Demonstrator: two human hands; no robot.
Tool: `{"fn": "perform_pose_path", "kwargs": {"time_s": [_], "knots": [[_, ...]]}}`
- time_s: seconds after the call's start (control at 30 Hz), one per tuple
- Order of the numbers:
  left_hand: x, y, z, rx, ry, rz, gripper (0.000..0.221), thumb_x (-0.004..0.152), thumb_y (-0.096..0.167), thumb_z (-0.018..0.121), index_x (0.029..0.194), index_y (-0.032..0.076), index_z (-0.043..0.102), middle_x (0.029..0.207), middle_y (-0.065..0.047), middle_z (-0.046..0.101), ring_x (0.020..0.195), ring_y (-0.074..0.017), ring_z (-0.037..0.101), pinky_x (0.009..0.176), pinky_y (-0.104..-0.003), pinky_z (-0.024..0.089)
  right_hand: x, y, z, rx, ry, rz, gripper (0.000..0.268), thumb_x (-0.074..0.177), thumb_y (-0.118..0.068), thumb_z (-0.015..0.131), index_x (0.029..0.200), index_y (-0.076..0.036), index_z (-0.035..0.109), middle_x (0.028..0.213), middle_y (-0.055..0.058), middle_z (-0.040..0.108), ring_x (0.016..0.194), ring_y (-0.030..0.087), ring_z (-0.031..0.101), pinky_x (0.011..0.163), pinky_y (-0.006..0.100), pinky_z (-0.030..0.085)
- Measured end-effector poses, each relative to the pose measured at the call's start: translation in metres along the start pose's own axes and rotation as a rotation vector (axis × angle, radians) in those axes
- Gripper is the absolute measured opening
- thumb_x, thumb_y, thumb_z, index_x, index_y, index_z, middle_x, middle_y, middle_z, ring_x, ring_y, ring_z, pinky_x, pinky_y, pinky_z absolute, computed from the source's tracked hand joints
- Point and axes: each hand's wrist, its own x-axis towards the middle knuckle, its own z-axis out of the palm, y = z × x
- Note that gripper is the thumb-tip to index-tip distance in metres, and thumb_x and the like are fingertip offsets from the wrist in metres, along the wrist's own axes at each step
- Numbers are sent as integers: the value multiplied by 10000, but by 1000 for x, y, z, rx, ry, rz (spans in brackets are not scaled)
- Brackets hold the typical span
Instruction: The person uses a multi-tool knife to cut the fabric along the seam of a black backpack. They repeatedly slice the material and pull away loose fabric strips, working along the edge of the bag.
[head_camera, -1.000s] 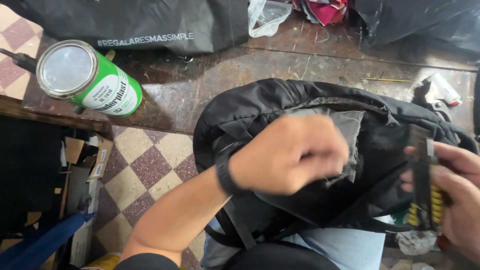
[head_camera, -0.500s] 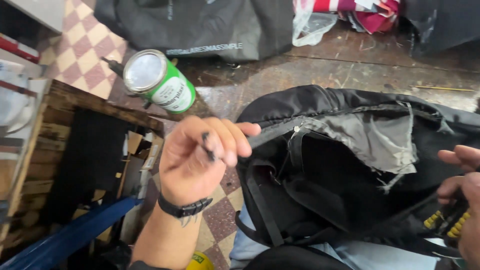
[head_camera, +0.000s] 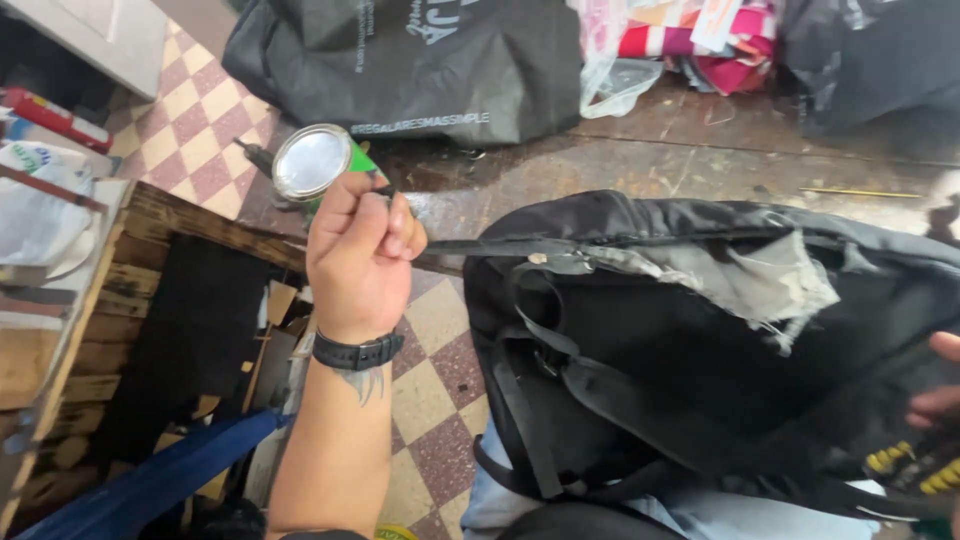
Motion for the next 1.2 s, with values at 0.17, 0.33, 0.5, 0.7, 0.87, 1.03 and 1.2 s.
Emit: {"fn": "perform_pose_path", "kwargs": {"time_s": [0.17,0.33,0.5,0.7,0.87,1.03,1.2], "knots": [[8,-8,48,1217,-224,424,145,1000,178,643,1072,65,700,1005,-80,699,910,-254,650,849,-390,518,-189,-196,111,-135,234,-522,374,1225,-65,396,1589,-9,463,1571,161,541,1028,225,523,815,358,456],[-2,-22,110,1695,-489,715,350,788,199,834,1086,156,656,1084,-44,645,1066,-319,590,947,-489,472,-196,-264,129,-308,257,-442,471,1122,-99,676,1583,-72,583,832,157,539,561,229,489,501,389,430],[-35,-56,155,1395,-751,704,591,664,230,976,1110,19,650,1023,-94,682,987,-308,645,948,-433,521,-197,-306,147,-686,325,-535,428,949,-216,802,1362,-116,752,1098,-24,780,1013,206,702,1011,380,480],[-26,-151,174,1340,-690,547,92,905,116,623,962,69,679,772,-76,665,697,-342,652,586,-477,500,-156,-277,143,-994,454,-936,318,970,-177,786,1284,-132,803,1006,82,753,907,343,710,785,441,538],[15,-152,188,1180,-766,-49,256,979,268,470,953,150,695,737,-96,746,711,-381,702,623,-517,474,-157,-283,135,-1073,447,-783,204,1092,-373,751,1071,-173,780,901,50,745,837,304,710,783,417,536],[25,-129,191,1210,-777,-418,386,1047,387,371,950,134,645,827,-103,753,817,-359,705,716,-493,453,-160,-297,137,-1161,361,-582,345,1017,-531,723,979,-188,741,809,29,763,835,320,749,774,427,565],[20,-155,160,1242,-614,96,312,974,322,637,1152,99,762,1007,-74,845,896,-307,809,727,-443,628,-160,-297,134,-1201,388,-561,443,1101,-571,643,899,-182,707,790,34,732,821,330,737,746,436,556]]}}
